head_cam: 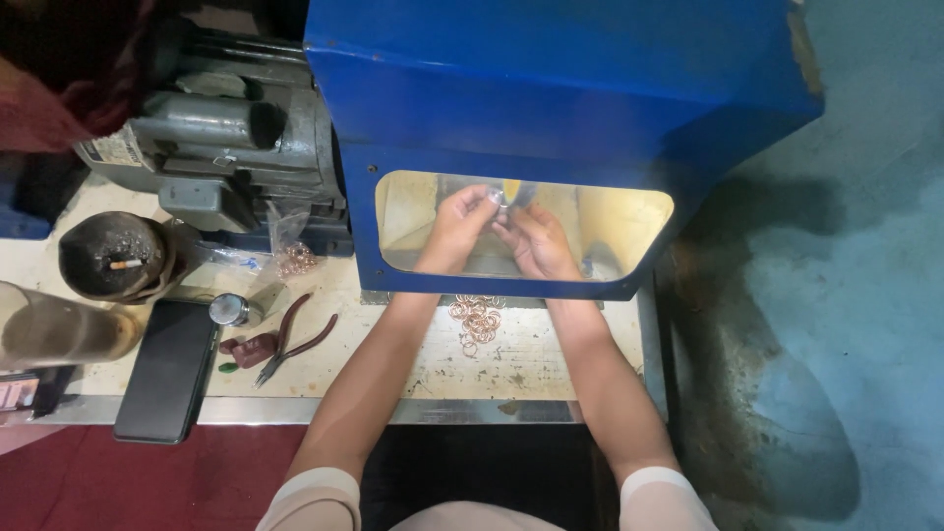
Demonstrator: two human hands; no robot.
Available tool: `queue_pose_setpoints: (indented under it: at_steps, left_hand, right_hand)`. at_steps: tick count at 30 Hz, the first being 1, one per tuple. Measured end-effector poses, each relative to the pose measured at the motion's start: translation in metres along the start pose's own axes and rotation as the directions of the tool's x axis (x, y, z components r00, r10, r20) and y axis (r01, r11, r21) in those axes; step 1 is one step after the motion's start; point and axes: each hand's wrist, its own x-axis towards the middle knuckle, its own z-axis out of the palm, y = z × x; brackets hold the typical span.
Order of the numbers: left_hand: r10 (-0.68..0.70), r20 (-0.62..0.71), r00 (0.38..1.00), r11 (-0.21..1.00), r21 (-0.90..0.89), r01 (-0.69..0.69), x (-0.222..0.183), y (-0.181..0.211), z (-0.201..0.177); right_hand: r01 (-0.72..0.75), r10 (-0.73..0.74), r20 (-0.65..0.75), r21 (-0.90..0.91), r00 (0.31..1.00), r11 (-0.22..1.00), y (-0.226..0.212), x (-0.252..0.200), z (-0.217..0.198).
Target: Polishing small jewelry components using a bench-mounted polishing machine with a protective hood.
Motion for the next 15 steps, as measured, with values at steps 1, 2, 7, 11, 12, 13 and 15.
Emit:
queue_pose_setpoints:
  at_steps: [1, 2, 7, 11, 12, 13, 15]
  left_hand:
    - [0.0, 0.001, 1.0, 1.0, -0.001, 0.0, 0.002, -0.004, -0.002]
    - [-0.035, 0.045, 0.998, 0.999, -0.03, 0.037, 0.005, -0.008, -0.004]
    - [-0.04, 0.098, 0.994, 0.995, -0.088, 0.049, 0.011, -0.025, -0.003]
    - [-0.057, 0.097, 0.994, 0.997, 0.049, 0.053, -0.007, 0.016, -0.002]
    - [-0.086, 0.14, 0.986, 0.992, 0.102, 0.072, -0.013, 0.028, -0.002]
    - [-0.088, 0.139, 0.986, 0.992, 0.102, 0.074, -0.013, 0.027, 0.0]
    - [-0.072, 0.135, 0.988, 0.994, 0.094, 0.06, -0.015, 0.026, 0.005]
  right_hand:
    - [0.001, -0.001, -0.001, -0.001, 1.0, 1.0, -0.006, -0.006, 0.004]
    - [-0.021, 0.022, -0.013, 0.003, 1.0, 1.0, -0.012, -0.012, 0.009]
    - [-0.041, 0.044, -0.023, 0.096, 0.999, 0.995, -0.015, -0.01, 0.008]
    - [-0.095, 0.094, 0.005, 0.065, 0.996, 0.993, -0.019, -0.014, 0.013]
    - [-0.139, 0.137, 0.056, 0.022, 0.989, 0.99, -0.025, -0.02, 0.018]
    - [-0.14, 0.138, 0.055, 0.023, 0.989, 0.99, -0.02, -0.016, 0.006]
    - [-0.146, 0.144, 0.026, 0.091, 0.989, 0.985, -0.013, -0.007, -0.016]
